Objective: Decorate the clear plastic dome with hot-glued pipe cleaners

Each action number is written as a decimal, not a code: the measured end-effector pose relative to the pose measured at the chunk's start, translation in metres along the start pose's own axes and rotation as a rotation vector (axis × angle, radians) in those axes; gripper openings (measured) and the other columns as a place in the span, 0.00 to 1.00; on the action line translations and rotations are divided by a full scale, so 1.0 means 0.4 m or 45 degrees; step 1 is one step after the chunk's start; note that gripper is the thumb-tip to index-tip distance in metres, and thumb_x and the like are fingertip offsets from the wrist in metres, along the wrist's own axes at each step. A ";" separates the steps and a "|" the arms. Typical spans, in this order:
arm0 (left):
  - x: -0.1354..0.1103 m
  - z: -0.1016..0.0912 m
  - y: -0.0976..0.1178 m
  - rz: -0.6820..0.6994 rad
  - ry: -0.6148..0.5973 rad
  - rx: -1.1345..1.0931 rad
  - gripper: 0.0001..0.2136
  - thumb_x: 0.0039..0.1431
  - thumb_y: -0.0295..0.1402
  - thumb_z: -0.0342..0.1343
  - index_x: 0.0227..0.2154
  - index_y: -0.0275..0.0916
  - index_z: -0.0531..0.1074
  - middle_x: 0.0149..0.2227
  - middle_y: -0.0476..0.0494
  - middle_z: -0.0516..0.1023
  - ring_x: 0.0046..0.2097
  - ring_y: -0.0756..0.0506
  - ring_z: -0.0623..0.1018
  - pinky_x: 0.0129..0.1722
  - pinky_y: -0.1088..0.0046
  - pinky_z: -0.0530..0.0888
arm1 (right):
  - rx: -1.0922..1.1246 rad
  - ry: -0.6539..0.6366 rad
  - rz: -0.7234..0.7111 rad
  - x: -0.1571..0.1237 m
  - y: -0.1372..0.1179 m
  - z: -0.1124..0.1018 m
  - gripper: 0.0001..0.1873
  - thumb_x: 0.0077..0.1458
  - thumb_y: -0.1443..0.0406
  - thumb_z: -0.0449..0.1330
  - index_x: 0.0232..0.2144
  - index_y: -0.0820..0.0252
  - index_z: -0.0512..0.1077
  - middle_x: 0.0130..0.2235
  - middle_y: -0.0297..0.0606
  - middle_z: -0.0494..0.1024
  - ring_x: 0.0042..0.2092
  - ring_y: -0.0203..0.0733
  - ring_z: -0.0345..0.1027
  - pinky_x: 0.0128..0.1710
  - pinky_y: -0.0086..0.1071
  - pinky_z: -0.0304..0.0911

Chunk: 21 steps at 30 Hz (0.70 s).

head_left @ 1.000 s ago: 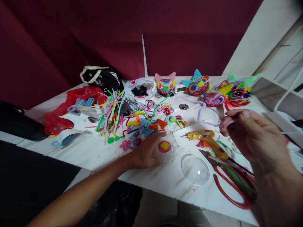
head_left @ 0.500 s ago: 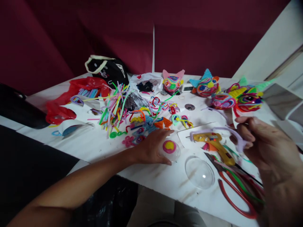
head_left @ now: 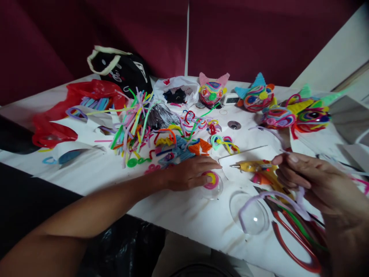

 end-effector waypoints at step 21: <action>-0.036 0.036 -0.048 -0.046 0.227 0.039 0.41 0.50 0.50 0.62 0.62 0.41 0.50 0.57 0.35 0.67 0.56 0.36 0.70 0.57 0.56 0.66 | -0.940 -0.341 -0.135 -0.098 0.066 0.118 0.18 0.59 0.52 0.57 0.49 0.42 0.75 0.44 0.36 0.80 0.44 0.45 0.74 0.44 0.32 0.71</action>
Point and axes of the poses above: each hand's wrist, its own x-axis towards the middle knuckle, its own z-axis out of the palm, y = z × x, the point moved 8 cm from there along x, towards the middle knuckle
